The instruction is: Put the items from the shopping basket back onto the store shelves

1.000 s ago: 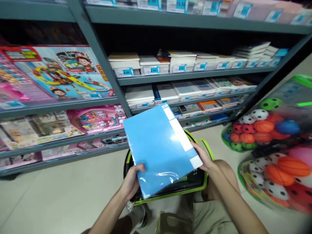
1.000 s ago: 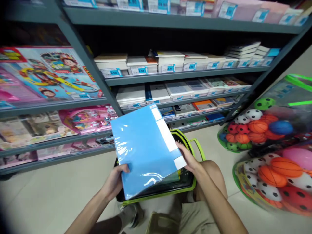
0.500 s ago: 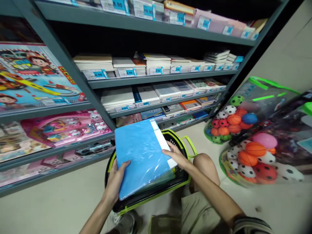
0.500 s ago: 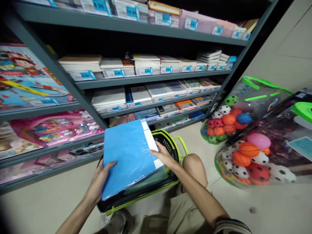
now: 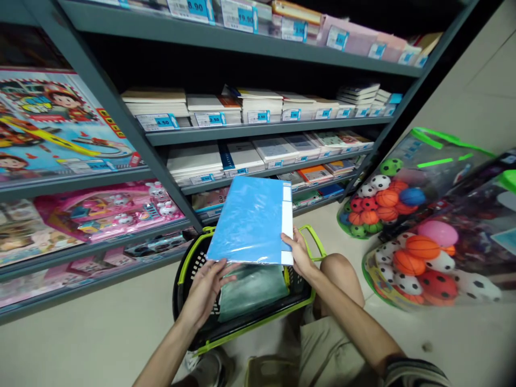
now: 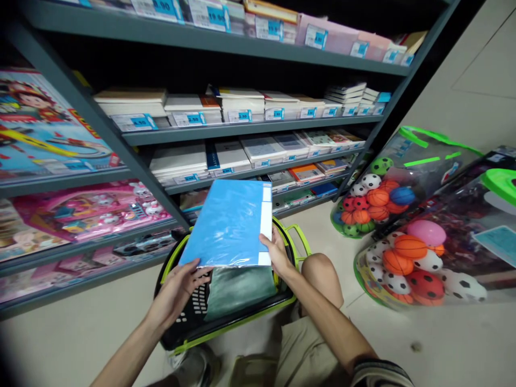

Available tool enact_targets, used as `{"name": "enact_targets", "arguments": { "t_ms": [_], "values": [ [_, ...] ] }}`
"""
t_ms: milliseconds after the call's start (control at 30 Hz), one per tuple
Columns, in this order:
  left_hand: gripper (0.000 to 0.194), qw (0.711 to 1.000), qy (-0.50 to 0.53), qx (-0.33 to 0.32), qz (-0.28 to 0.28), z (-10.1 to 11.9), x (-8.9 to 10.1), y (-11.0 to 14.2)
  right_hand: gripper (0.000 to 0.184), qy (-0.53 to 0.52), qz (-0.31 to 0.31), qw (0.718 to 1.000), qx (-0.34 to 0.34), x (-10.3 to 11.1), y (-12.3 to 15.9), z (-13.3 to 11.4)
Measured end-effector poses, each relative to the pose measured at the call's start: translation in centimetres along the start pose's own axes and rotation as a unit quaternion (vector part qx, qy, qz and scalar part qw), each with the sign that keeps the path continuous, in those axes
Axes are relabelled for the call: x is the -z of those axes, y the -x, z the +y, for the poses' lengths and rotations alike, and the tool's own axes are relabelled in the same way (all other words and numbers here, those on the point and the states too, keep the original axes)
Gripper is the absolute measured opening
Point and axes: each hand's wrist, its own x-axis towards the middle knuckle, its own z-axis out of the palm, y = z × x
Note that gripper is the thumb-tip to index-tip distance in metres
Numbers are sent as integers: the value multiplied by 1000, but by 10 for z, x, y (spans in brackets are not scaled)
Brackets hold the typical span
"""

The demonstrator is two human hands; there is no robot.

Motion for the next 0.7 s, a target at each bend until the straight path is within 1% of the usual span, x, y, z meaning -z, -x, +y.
{"name": "enact_targets", "arguments": {
  "t_ms": [67, 133, 200, 267, 333, 400, 467, 533, 600, 633, 667, 700],
  "values": [
    [40, 999, -10, 12, -41, -5, -6, 0, 82, -20, 24, 999, 11, 1, 0, -2],
    [44, 996, -27, 15, -82, -8, -9, -2, 80, -22, 32, 999, 16, 5, 2, -7],
    [47, 996, -14, -10, -86, -7, -11, -7, 71, -1, 32, 999, 24, 13, 4, -15],
    [52, 997, 6, -47, -67, -4, -13, -13, 61, 30, 16, 999, 28, 24, 7, -28],
    [60, 996, -12, -60, -69, -1, -17, -16, 59, 52, -21, 998, 25, 37, 11, -43],
    [65, 990, -69, -53, -107, -2, -26, -12, 65, 61, -28, 997, 30, 53, 20, -60],
    [68, 981, -121, -34, -151, -12, -37, -3, 71, 64, 6, 997, 39, 72, 37, -76],
    [71, 969, -164, -15, -184, -34, -48, 8, 74, 58, 41, 997, 38, 95, 62, -91],
    [77, 948, -245, -11, -202, -66, -52, 19, 73, 39, 55, 997, 34, 120, 93, -103],
    [80, 927, -312, -23, -208, -84, -50, 23, 73, 23, 61, 997, 36, 134, 109, -107],
    [81, 892, -395, -38, -217, -102, -45, 26, 72, 6, 70, 997, 40, 147, 126, -110],
    [78, 837, -494, -54, -231, -120, -37, 28, 72, -13, 87, 995, 45, 160, 143, -110]
  ]
}}
